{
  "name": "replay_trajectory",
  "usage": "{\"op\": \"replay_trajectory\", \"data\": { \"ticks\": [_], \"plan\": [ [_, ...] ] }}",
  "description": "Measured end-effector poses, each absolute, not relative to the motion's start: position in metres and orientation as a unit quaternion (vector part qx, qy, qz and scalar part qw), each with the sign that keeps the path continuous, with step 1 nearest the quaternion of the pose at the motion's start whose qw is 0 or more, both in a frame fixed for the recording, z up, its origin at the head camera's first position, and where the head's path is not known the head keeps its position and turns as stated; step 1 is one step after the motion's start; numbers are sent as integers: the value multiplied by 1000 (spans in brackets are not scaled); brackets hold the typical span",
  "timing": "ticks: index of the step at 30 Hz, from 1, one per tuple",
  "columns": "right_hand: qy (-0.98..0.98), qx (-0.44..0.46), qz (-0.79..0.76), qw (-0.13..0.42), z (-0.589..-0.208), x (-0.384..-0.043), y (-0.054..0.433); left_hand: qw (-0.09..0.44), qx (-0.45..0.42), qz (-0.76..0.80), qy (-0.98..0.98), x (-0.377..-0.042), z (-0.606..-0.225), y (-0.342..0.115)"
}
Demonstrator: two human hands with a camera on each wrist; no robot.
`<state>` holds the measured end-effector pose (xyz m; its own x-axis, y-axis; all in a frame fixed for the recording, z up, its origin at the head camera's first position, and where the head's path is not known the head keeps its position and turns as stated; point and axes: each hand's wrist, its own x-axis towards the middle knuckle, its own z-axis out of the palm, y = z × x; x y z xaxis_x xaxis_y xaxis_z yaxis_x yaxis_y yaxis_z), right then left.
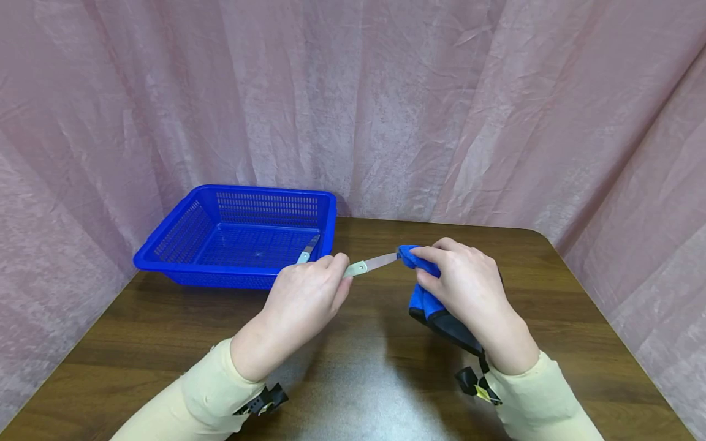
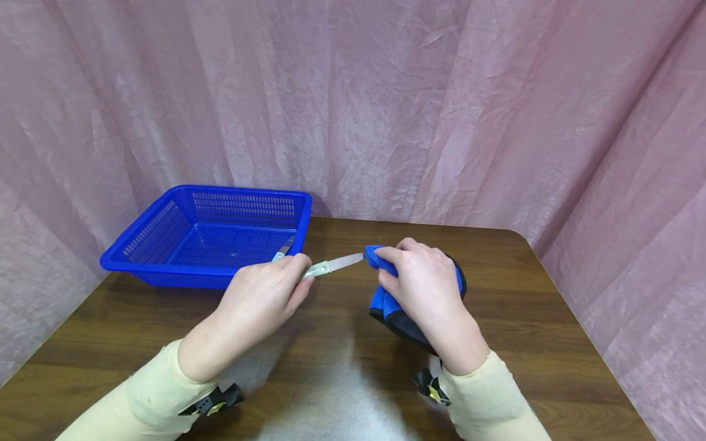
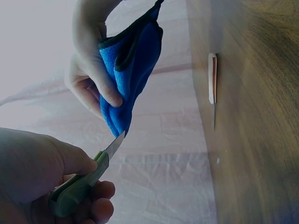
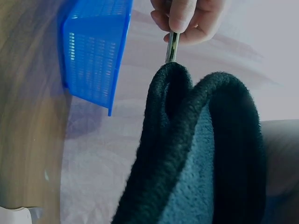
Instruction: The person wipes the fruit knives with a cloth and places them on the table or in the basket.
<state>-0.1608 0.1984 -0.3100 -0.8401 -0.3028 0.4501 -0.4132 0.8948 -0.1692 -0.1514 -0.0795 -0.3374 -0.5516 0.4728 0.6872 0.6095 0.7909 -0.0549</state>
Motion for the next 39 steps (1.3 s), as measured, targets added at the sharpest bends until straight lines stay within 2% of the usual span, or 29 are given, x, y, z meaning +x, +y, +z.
{"op": "replay_trajectory", "data": {
  "ticks": [28,39],
  "plan": [
    [-953,176,131,209,-303,-157,201,350,-310,-96,-879,-151,-337,-80],
    [-950,182,134,216,-303,-156,199,373,-304,-86,-872,-151,-341,-80]
  ]
}}
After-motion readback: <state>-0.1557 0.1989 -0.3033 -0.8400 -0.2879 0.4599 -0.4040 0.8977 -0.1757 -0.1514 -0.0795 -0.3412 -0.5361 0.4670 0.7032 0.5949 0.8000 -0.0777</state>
